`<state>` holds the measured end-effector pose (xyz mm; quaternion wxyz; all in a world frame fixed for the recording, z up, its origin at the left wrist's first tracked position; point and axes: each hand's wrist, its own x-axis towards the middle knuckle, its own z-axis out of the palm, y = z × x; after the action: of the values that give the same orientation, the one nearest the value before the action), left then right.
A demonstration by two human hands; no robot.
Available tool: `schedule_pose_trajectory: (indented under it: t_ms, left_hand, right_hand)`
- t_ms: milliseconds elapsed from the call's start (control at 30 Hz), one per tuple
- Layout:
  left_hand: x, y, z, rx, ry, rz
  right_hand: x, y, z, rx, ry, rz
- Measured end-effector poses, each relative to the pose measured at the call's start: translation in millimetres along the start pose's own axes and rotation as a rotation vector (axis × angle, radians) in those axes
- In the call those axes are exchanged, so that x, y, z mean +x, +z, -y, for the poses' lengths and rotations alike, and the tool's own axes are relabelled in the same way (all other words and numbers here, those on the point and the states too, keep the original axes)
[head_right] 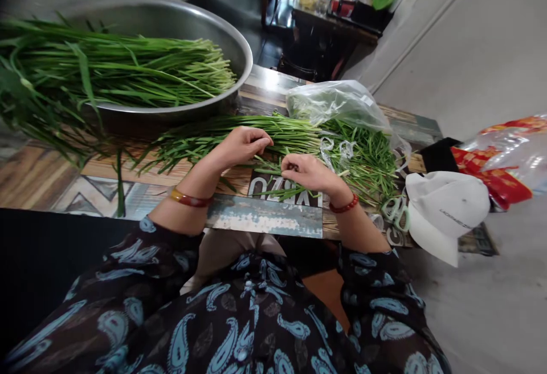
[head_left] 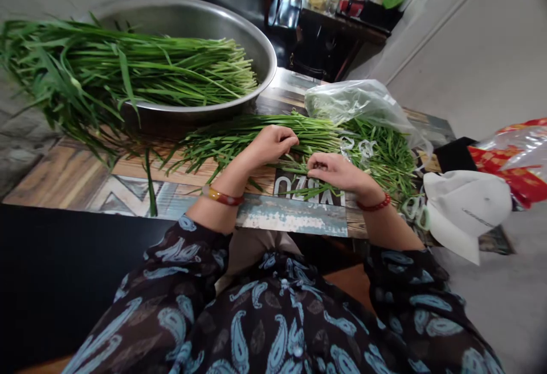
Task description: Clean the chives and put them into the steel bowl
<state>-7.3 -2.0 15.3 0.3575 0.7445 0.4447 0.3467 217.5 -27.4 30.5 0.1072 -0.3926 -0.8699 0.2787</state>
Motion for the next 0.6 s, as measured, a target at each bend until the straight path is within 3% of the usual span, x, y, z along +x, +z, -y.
schedule_pose_trajectory:
  t_ms: [100,167,267,433,600]
  left_hand:
    - [0,0.5,-1,-0.007,-0.012,-0.025]
    - [0,1.0,-1,0.016,-0.016,-0.006]
    - [0,1.2,0,0.068,-0.028,0.032]
    - [-3,4.0,-4,0.143,0.026,0.116]
    - [-9,11.0,-13,0.350,0.158,0.333]
  right_hand:
    - [-1,-16,2,0.147,-0.039,0.095]
    - [-1,-24,-1,0.157,-0.060,0.084]
    - [-1,-29,-14,0.169,0.035,-0.105]
    - [-4,-21,-44,0.394,0.197,-0.521]
    - [-6,-18,-56,0.447,0.212,-0.653]
